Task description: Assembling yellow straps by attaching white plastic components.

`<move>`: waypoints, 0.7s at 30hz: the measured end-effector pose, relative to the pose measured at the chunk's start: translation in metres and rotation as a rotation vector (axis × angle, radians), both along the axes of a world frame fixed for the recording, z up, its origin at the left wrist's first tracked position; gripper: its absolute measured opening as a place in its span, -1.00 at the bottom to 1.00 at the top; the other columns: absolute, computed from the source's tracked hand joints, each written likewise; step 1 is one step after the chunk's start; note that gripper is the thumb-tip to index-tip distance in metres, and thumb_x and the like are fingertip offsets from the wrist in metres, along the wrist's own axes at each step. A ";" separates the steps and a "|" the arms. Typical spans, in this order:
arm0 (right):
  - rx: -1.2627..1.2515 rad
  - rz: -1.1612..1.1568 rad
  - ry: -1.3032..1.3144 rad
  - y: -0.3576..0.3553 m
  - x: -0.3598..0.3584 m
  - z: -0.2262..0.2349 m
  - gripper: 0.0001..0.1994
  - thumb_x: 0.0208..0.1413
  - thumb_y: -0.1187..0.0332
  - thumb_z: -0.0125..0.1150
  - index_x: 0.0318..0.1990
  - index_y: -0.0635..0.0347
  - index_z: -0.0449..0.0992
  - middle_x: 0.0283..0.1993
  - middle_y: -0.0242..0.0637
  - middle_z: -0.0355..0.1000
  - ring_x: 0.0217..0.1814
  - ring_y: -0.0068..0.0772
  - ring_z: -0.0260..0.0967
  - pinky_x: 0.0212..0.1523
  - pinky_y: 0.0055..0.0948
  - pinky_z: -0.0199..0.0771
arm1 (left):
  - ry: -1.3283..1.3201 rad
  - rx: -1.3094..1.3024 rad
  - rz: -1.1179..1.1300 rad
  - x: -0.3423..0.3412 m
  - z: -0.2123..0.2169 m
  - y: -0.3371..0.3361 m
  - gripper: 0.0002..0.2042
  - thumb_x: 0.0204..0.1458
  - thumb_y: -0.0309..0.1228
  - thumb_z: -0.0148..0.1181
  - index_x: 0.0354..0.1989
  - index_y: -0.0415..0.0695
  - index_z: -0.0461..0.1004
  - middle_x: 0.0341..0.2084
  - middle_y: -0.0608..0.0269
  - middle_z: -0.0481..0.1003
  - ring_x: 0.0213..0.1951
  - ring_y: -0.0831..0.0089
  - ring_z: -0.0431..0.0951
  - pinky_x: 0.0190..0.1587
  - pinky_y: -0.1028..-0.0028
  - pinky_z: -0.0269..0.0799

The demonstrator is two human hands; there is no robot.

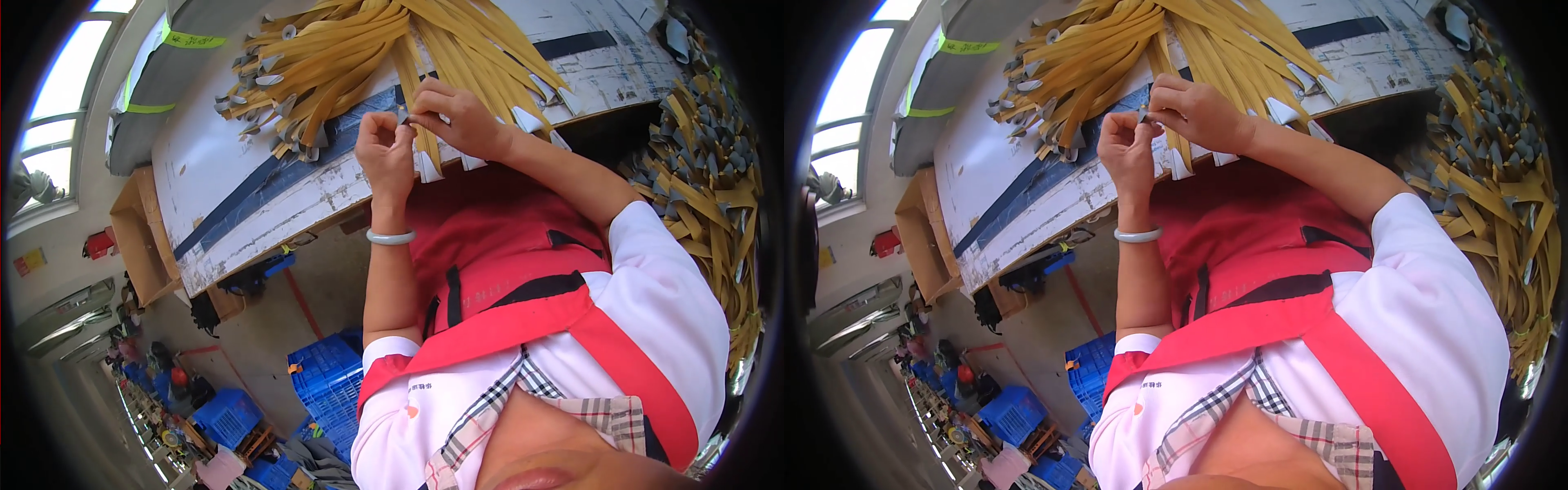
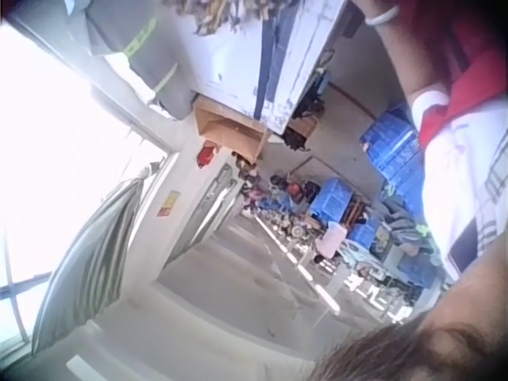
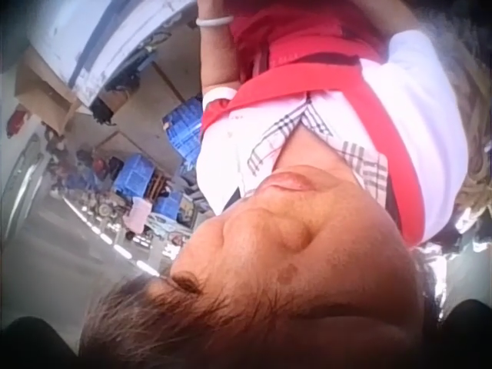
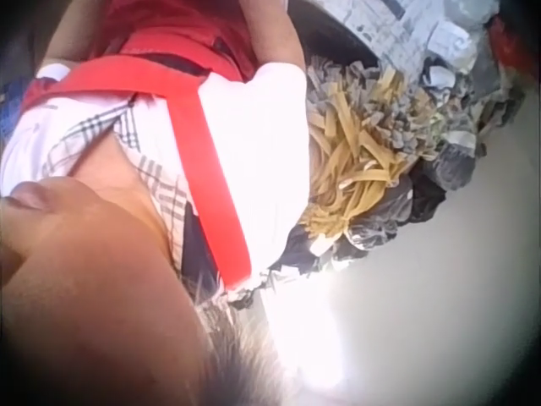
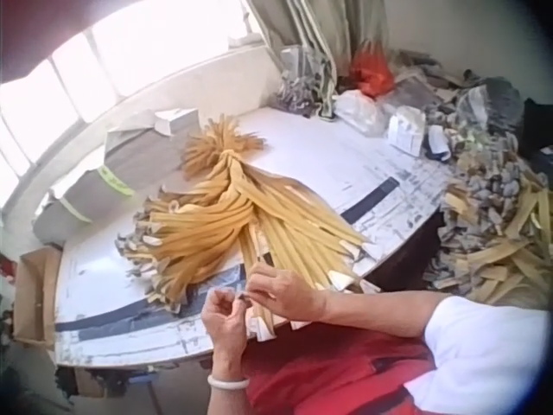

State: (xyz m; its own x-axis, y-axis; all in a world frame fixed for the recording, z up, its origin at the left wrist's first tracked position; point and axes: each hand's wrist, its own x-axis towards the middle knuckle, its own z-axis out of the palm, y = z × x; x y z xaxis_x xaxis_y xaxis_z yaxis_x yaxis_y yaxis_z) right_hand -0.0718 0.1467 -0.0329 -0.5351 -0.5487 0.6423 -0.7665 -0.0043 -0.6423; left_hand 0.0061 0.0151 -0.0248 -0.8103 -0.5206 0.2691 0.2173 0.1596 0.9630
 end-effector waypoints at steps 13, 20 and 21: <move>0.056 0.168 -0.952 0.022 -0.002 -0.001 -0.76 0.23 0.22 0.25 -0.35 0.20 0.47 -0.50 -0.46 0.39 -0.50 -0.70 0.34 -0.43 -0.64 0.36 | -0.096 -0.307 -0.252 0.016 -0.008 -0.007 -0.91 0.05 -0.67 0.25 -0.40 -0.27 0.46 -0.53 0.30 0.47 -0.53 0.60 0.50 -0.47 0.61 0.41; -0.045 -0.034 -0.758 0.022 -0.031 0.013 -0.79 0.25 0.24 0.21 -0.33 0.19 0.50 -0.50 -0.49 0.37 -0.47 -0.69 0.32 -0.40 -0.60 0.35 | 0.223 0.229 0.261 0.016 0.022 -0.104 -0.96 0.16 -0.63 0.15 -0.33 -0.26 0.47 -0.45 0.25 0.49 -0.52 0.55 0.50 -0.42 0.59 0.46; -0.043 -0.033 -0.763 0.024 -0.026 0.006 -0.79 0.25 0.24 0.21 -0.33 0.19 0.50 -0.50 -0.49 0.37 -0.47 -0.69 0.32 -0.40 -0.60 0.35 | 0.160 0.076 0.323 0.021 0.020 -0.112 -0.96 0.15 -0.63 0.16 -0.27 -0.25 0.49 -0.36 0.22 0.50 -0.41 0.51 0.53 -0.35 0.55 0.48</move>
State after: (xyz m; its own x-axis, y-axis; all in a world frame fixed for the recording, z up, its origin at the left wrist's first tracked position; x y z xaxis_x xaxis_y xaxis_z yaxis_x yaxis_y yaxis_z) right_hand -0.0974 0.1705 -0.0271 -0.8545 -0.5080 0.1088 -0.1110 -0.0261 -0.9935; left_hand 0.0268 -0.0964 -0.0043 -0.5513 -0.7662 0.3302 0.3165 0.1741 0.9325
